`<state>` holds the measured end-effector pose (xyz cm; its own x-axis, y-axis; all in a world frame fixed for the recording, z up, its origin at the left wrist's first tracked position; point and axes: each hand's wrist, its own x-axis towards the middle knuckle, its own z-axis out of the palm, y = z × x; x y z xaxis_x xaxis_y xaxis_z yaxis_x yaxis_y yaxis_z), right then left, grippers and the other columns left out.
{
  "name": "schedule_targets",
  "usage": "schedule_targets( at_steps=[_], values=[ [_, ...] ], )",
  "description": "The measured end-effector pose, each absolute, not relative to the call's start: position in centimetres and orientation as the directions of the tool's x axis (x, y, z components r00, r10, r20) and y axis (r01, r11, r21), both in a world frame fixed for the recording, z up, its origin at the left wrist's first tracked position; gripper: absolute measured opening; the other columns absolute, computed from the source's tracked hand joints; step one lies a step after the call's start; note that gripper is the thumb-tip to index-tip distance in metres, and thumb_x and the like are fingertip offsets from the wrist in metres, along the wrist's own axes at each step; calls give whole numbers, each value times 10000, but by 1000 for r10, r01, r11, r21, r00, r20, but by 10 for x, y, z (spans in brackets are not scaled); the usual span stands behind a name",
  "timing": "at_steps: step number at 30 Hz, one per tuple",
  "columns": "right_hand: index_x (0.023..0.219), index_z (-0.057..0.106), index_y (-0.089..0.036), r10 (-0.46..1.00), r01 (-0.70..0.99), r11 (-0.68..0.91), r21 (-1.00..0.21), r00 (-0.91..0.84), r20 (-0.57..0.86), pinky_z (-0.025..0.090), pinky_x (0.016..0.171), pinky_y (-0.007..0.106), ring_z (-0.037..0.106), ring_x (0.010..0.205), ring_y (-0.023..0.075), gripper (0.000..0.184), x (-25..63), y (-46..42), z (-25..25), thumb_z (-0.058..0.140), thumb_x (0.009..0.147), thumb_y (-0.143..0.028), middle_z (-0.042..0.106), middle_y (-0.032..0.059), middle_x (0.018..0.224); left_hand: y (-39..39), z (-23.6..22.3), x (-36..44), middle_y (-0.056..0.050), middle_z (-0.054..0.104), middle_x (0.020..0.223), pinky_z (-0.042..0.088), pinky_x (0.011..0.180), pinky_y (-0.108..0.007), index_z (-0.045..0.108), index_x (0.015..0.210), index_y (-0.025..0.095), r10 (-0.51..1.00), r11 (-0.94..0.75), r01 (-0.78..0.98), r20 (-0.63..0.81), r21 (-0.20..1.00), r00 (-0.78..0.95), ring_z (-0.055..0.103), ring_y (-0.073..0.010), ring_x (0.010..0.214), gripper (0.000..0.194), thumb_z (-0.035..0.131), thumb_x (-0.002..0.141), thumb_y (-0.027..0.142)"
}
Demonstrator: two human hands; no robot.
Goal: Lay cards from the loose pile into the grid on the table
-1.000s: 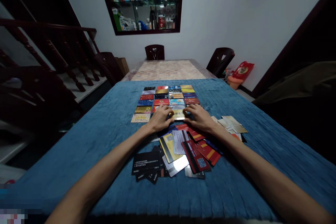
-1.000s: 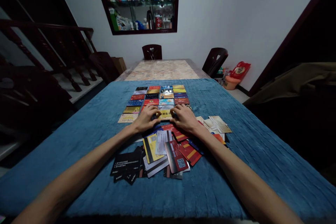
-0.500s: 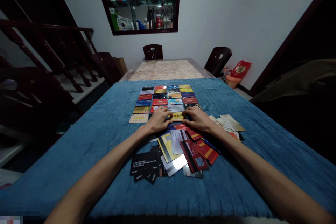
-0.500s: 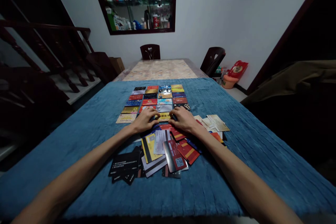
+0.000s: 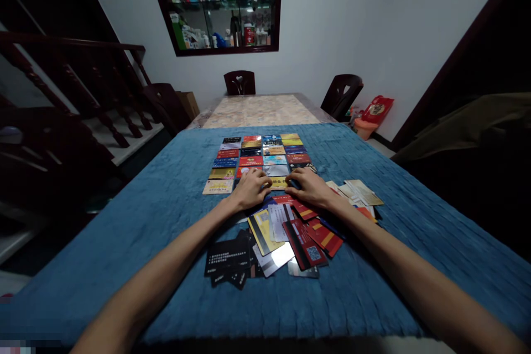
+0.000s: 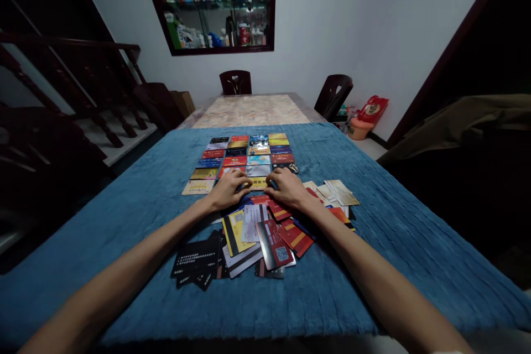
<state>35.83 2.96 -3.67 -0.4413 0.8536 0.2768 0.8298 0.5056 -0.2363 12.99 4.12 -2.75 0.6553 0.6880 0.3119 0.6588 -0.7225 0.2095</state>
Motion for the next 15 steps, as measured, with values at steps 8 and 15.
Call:
schedule_targets(
  at_steps=[8, 15],
  values=[
    [1067, 706, -177, 857, 835, 493, -244, -419, 299, 466, 864, 327, 611, 985, 227, 249, 359, 28, -34, 630, 897, -342, 669, 112, 1063, 40, -29, 129, -91, 656, 1044, 466, 927, -451, 702, 990, 188, 683, -724, 667, 322, 178, 656, 531, -255, 1006, 167, 562, 915, 240],
    [983, 735, -193, 856, 842, 464, -276, -346, 384, 456, 839, 345, 628, 936, 247, 191, 391, 31, -18, 583, 894, -264, 723, 93, 1028, 44, -29, 128, -94, 668, 1053, 457, 945, -474, 708, 993, 183, 661, -741, 637, 401, 214, 634, 531, -261, 1032, 175, 556, 913, 217]
  ],
)
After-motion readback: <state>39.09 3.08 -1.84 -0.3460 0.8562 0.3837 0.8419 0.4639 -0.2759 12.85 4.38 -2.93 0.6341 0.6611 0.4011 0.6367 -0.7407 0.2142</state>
